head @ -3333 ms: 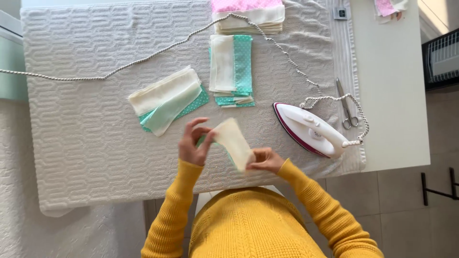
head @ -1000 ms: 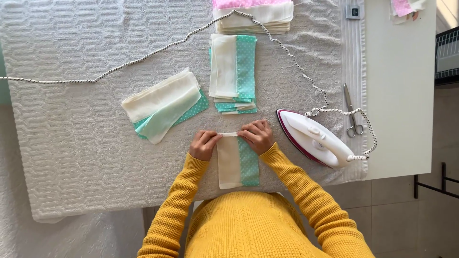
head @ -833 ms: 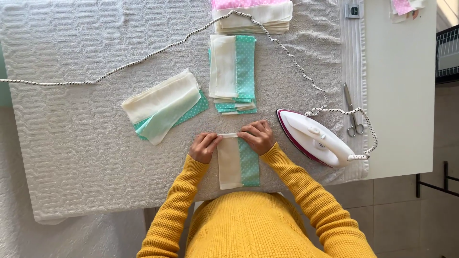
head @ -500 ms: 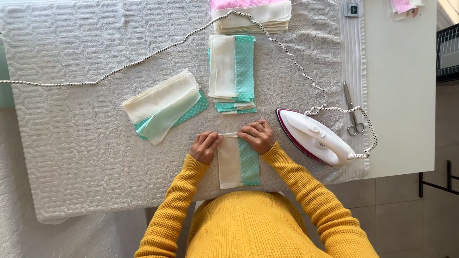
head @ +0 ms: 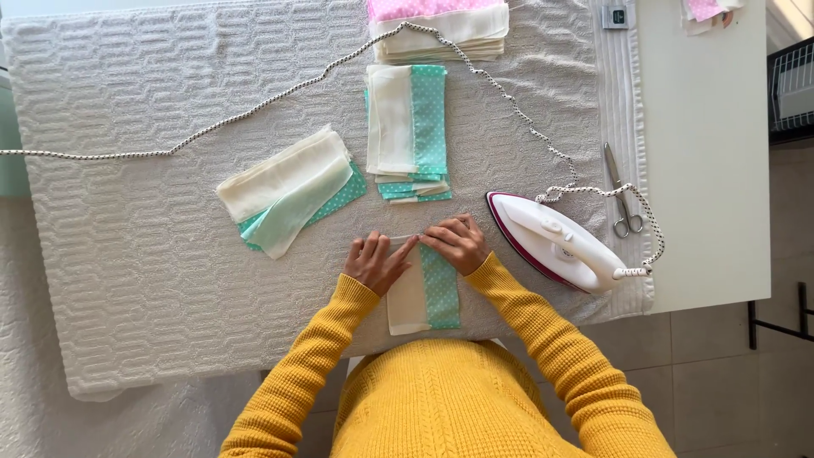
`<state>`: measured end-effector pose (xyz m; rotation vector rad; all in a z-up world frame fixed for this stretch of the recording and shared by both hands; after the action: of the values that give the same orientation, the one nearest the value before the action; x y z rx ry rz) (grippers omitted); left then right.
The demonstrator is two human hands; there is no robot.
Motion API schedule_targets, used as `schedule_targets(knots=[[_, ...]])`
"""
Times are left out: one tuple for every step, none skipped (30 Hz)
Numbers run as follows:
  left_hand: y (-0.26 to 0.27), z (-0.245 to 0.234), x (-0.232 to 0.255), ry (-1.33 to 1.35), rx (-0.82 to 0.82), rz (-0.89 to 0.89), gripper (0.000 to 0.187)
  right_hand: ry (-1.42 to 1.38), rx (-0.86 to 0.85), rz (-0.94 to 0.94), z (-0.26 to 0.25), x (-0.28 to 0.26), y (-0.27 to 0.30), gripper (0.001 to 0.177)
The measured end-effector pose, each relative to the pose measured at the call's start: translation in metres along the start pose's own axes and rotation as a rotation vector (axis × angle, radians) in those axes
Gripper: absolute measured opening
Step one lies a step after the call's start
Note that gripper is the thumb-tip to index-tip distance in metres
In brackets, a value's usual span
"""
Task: Ironing small pieces of patterned and plain fabric on an ironing board.
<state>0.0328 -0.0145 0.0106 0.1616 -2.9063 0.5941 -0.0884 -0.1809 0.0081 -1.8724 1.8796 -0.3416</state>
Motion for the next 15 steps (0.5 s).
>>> schedule_targets(knots=[[0.0, 0.001, 0.0, -0.001, 0.0, 0.0, 0.06, 0.0, 0.001, -0.001, -0.004, 0.0, -0.001, 0.019], [0.0, 0.002, 0.0, -0.017, -0.015, 0.0, 0.059, -0.015, -0.003, 0.014, -0.007, 0.001, -0.002, 0.022], [0.0, 0.003, -0.001, -0.032, -0.031, 0.001, 0.057, -0.028, -0.006, 0.03, -0.011, 0.002, -0.003, 0.025], [0.001, 0.005, -0.001, -0.033, -0.031, 0.002, 0.057, -0.028, -0.005, 0.031, -0.005, 0.006, 0.006, 0.025], [0.001, 0.006, -0.002, -0.039, -0.04, 0.014, 0.057, -0.014, 0.009, 0.032, 0.001, 0.01, 0.015, 0.024], [0.001, 0.008, -0.003, -0.046, -0.049, 0.026, 0.057, 0.0, 0.023, 0.034, 0.007, 0.014, 0.023, 0.022], [0.003, 0.012, -0.003, -0.045, -0.049, 0.026, 0.057, 0.0, 0.022, 0.034, 0.0, 0.013, 0.021, 0.022], [0.004, 0.015, -0.002, -0.06, -0.044, 0.058, 0.055, -0.017, 0.015, 0.065, -0.007, 0.013, 0.018, 0.023], [0.005, 0.018, -0.002, -0.075, -0.039, 0.09, 0.054, -0.033, 0.008, 0.095, -0.014, 0.014, 0.015, 0.023], [0.005, 0.022, -0.001, -0.075, -0.038, 0.092, 0.054, -0.032, 0.009, 0.096, -0.013, 0.015, 0.017, 0.023], [0.006, 0.028, 0.0, -0.126, -0.072, 0.151, 0.053, -0.019, 0.028, 0.097, -0.012, 0.016, 0.019, 0.021], [0.007, 0.033, 0.001, -0.178, -0.105, 0.211, 0.053, -0.006, 0.048, 0.098, -0.011, 0.016, 0.02, 0.02], [0.006, 0.034, 0.003, -0.176, -0.106, 0.212, 0.053, -0.006, 0.047, 0.1, -0.012, 0.016, 0.021, 0.02], [0.005, 0.035, 0.005, -0.034, -0.088, 0.203, 0.048, -0.006, 0.032, 0.112, -0.012, 0.016, 0.022, 0.02], [0.003, 0.035, 0.005, 0.105, -0.068, 0.193, 0.045, -0.005, 0.019, 0.122, -0.011, 0.018, 0.021, 0.02]])
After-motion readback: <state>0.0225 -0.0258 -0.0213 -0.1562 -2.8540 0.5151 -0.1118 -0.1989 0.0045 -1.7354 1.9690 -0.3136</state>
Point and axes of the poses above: each hand's wrist, its own y-axis away from the middle knuckle, its own z-axis out of the palm, x = y × z, the point moved 4 cm from there along -y, towards the middle knuckle, and after that the axes turned 8 degrees about y, right-handed, at the moved point
